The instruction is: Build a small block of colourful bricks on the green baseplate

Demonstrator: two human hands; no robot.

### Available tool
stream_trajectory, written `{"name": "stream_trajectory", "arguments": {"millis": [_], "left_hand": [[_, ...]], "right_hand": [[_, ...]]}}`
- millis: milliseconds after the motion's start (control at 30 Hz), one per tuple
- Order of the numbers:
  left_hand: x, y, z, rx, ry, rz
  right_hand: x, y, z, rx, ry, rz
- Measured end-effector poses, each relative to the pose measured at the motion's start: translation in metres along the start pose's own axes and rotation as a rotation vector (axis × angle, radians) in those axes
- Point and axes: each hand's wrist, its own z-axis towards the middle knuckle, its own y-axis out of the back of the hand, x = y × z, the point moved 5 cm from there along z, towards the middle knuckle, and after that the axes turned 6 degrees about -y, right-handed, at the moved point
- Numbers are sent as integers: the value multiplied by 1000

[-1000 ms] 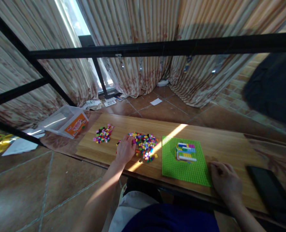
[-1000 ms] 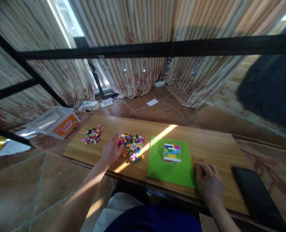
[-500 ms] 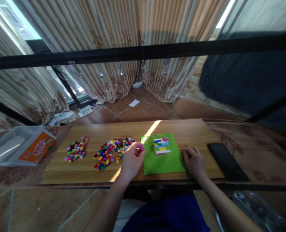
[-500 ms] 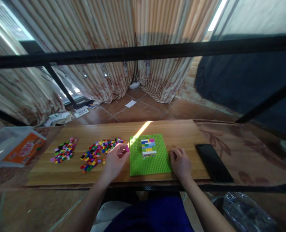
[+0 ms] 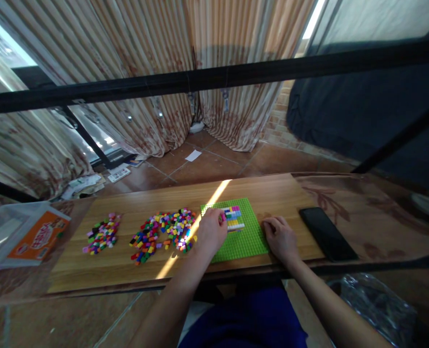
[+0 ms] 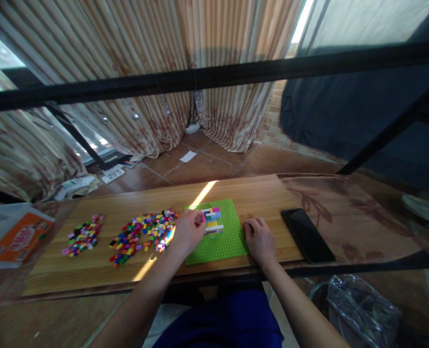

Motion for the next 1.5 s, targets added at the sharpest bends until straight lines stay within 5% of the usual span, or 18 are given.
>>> {"name": "stream_trajectory", "arguments": {"millis": [400,900,1500], "left_hand": [[-1,-1,1,47,137,-60],[41,-13,11,-43,302,-449],[37,-26,4,-55,534,-805]], "right_hand": [[2,2,0,11,-20,16],[1,1,0,-16,-8,-25],[4,4,-1,-11,-6,-33]]}}
